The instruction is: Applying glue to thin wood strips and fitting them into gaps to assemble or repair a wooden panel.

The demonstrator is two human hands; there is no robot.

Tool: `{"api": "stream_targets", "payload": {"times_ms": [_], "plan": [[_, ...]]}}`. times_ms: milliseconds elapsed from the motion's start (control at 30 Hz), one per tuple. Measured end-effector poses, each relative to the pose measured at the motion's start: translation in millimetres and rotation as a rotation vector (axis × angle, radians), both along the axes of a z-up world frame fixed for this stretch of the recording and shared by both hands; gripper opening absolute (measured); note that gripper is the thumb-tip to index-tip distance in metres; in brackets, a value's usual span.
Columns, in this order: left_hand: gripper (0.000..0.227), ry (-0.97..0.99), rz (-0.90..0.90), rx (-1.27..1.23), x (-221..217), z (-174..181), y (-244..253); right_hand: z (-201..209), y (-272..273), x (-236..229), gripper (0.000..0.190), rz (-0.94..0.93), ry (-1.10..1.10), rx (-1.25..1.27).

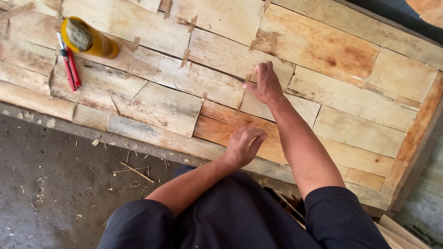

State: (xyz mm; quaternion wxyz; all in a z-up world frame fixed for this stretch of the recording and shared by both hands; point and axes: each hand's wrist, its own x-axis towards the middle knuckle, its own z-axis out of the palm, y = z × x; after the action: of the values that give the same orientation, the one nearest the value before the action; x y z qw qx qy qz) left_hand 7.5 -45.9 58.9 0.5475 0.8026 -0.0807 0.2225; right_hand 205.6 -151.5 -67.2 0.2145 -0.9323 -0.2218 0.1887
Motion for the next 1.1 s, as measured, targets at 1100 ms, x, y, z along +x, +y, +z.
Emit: {"api": "stream_targets", "payload": {"times_ms": [1100], "plan": [[0.029, 0.160, 0.361, -1.165, -42.7, 43.0, 86.9, 101.1, 35.9, -161.0, 0.031, -0.644, 0.959, 1.077]]}}
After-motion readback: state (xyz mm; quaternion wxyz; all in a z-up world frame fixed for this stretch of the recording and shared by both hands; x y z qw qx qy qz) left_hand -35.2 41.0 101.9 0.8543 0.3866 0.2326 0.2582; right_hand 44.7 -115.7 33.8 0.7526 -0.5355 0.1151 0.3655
